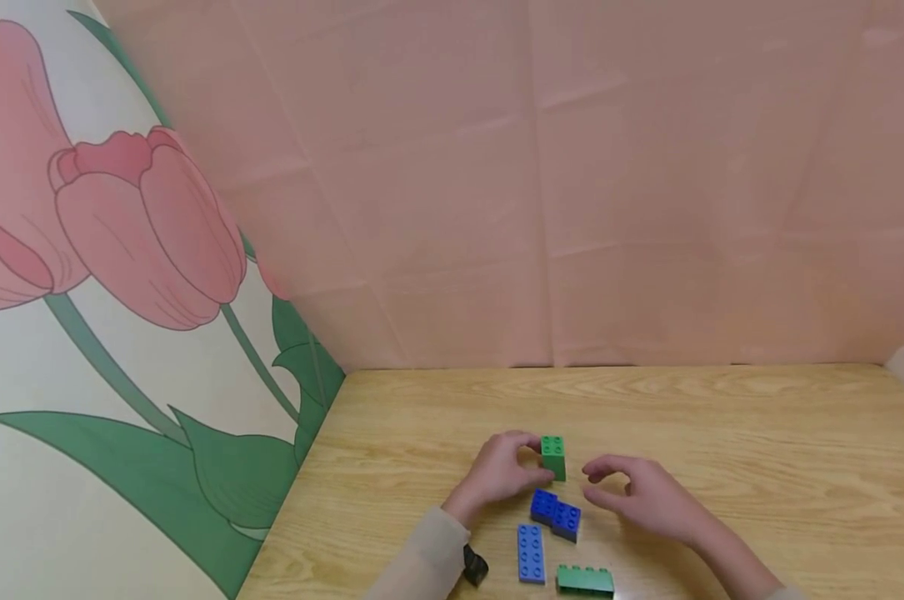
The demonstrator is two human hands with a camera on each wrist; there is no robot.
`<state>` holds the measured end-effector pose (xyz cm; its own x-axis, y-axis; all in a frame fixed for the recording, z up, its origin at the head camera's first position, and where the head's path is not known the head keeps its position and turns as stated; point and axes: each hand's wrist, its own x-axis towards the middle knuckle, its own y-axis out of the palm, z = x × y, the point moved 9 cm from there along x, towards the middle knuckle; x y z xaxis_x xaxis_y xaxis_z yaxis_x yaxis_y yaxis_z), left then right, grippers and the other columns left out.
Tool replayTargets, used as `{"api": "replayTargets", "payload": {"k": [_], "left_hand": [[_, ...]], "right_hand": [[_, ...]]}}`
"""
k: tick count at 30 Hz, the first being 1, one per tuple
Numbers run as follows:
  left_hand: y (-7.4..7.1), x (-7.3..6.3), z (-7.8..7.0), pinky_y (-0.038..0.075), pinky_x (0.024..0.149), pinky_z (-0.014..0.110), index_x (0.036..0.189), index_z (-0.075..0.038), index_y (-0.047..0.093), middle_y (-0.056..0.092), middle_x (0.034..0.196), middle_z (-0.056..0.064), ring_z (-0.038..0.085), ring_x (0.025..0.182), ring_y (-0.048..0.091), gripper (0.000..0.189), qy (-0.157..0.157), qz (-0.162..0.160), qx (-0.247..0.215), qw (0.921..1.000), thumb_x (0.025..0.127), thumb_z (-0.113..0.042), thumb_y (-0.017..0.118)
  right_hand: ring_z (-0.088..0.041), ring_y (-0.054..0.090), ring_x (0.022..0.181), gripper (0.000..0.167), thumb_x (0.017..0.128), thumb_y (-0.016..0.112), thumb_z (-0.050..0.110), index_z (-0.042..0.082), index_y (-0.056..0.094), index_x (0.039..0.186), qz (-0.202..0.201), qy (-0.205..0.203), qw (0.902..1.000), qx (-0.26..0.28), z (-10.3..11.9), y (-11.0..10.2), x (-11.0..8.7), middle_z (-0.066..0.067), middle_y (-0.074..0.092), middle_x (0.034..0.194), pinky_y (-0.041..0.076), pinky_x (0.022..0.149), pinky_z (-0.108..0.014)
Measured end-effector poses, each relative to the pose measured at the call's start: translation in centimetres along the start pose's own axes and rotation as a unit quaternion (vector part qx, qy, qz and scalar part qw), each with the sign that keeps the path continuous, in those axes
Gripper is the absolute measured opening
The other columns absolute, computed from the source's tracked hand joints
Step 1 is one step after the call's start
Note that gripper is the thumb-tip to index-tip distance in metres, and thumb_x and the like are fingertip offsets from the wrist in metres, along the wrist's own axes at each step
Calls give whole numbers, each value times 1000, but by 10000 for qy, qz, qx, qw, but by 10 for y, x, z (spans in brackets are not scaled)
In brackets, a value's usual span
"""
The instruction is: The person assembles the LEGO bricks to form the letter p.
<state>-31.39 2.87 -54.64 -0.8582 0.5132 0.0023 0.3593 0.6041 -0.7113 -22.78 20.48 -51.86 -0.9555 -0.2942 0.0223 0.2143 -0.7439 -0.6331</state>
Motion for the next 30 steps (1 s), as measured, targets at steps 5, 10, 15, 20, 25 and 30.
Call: {"api": "replayTargets", "payload": {"k": [5,10,15,20,25,30], "left_hand": [[-1,0,-3,48,105,37,118,-32,74,67,112,-21,5,119,59,36,48,-11,55,10000,85,-42,87],[-1,0,-5,48,105,35,120,-31,74,67,114,-21,7,119,60,39,116,-34,37,9999,85,-43,86],[-3,-1,-6,47,106,35,122,-31,73,66,115,-23,6,121,59,42,148,-120,-16,9998,85,-46,86],[-4,-2,-9,46,107,35,121,-33,71,65,114,-26,4,120,59,42,250,-181,-134,9994,85,-48,85],[-5,-1,-11,46,107,36,118,-35,71,65,111,-27,4,119,60,38,325,-260,-240,9988,85,-48,85],[-5,-1,-13,47,106,37,119,-36,71,65,110,-28,4,117,61,37,379,-299,-315,9983,86,-47,84]], "right_hand": [[-31,65,114,36,100,71,38,13,71,126,343,-6,9994,-41,-1,5,-8,1,72,117,56,77,-33],[-19,66,108,33,101,70,35,13,71,126,738,-232,9970,61,1,13,-18,3,72,115,53,72,-27],[-10,65,104,30,100,71,30,11,72,124,1156,-249,9926,287,1,25,-29,3,73,114,52,72,-26],[-24,66,112,32,100,72,29,12,71,126,1600,186,9856,507,-4,38,-40,-1,72,120,58,84,-45],[-29,66,113,30,100,72,28,12,70,125,1882,361,9791,688,-5,49,-48,-1,71,121,55,90,-52],[-24,67,106,26,98,73,25,12,71,121,1965,500,9745,960,-6,56,-53,2,72,115,55,89,-54]]}}
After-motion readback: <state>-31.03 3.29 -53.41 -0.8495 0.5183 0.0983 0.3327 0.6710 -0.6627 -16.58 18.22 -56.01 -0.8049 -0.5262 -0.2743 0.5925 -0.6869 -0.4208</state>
